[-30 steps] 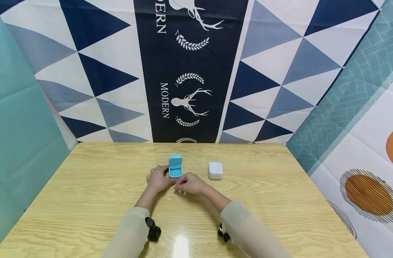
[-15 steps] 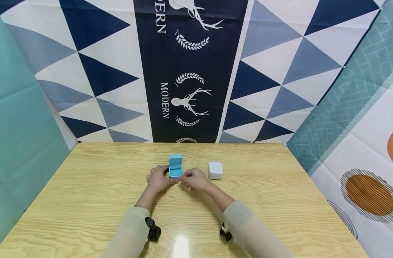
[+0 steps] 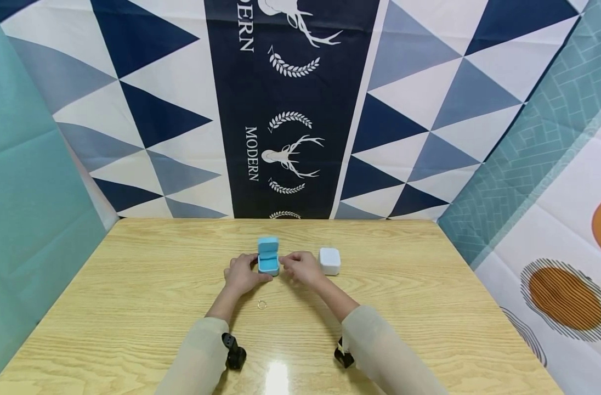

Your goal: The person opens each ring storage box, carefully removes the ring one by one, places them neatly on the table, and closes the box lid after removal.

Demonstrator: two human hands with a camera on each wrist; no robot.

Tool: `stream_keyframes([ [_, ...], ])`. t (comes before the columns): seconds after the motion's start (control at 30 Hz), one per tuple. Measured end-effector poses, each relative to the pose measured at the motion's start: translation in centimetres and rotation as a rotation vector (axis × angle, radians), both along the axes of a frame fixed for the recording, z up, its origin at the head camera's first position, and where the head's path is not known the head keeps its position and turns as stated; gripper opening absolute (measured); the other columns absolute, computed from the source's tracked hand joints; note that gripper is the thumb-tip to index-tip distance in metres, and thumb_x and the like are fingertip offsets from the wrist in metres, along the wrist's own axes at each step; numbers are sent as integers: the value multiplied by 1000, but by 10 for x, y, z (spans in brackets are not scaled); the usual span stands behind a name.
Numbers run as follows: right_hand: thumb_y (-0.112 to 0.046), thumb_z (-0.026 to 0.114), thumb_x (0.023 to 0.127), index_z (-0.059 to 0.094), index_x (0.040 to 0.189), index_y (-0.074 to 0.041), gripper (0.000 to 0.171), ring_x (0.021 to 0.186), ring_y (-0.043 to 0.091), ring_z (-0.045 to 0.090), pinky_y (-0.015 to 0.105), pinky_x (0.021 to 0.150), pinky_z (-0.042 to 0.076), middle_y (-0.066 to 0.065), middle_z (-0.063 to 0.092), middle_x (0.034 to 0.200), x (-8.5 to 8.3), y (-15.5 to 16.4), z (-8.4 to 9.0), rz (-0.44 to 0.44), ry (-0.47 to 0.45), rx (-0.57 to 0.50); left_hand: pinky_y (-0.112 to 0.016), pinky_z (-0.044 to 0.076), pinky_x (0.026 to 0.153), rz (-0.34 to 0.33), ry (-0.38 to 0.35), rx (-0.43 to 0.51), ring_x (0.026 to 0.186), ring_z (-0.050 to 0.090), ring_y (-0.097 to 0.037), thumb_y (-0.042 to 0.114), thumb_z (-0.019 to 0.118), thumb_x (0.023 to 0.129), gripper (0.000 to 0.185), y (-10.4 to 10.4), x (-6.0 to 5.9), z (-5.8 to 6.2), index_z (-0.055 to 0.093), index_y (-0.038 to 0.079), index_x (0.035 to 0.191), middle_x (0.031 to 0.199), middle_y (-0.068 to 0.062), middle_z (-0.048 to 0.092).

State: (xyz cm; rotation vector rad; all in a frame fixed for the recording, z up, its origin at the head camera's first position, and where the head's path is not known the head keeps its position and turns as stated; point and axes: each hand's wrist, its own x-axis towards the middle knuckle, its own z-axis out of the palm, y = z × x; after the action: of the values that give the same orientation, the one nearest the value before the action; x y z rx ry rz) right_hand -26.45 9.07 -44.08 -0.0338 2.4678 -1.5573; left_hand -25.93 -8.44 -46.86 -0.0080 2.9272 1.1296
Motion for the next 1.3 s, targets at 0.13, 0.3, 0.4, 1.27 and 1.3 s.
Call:
stream_keyframes([
  [0.13,-33,59,91,67,103,-3,33,72,15,59,28,61,50,13,67,91,-1,-2,2,-39,-13,-20,-41,29,76,2,-2,-3,104,46,-31,39,82,68,75,0,0,-1,55,8,131,120,-12,58],
  [0.3,-33,59,91,66,106,-4,33,79,19,63,31,66,53,13,67,98,-3,-5,3,-74,-27,-48,-41,29,77,6,-8,-3,102,46,-30,39,82,68,75,0,-1,-2,55,9,131,120,-12,58],
  [0.4,-33,60,90,66,107,-3,35,83,21,64,32,69,54,13,67,100,-4,-6,3,-91,-16,-76,-42,29,77,6,-10,-4,102,46,-30,39,82,68,75,0,-1,-2,55,9,131,120,-12,58],
  [1.27,-35,60,90,59,119,0,46,108,33,60,40,87,51,19,62,117,-16,-12,8,-160,32,-231,-40,29,77,6,-2,3,102,46,-29,37,81,69,72,0,-1,-2,55,9,130,118,-12,59],
  [1.3,-35,61,90,59,120,0,46,109,33,60,41,88,51,19,61,118,-16,-12,9,-158,29,-236,-40,29,77,6,-2,5,102,46,-29,37,81,69,72,0,-1,-2,55,9,130,118,-12,59],
])
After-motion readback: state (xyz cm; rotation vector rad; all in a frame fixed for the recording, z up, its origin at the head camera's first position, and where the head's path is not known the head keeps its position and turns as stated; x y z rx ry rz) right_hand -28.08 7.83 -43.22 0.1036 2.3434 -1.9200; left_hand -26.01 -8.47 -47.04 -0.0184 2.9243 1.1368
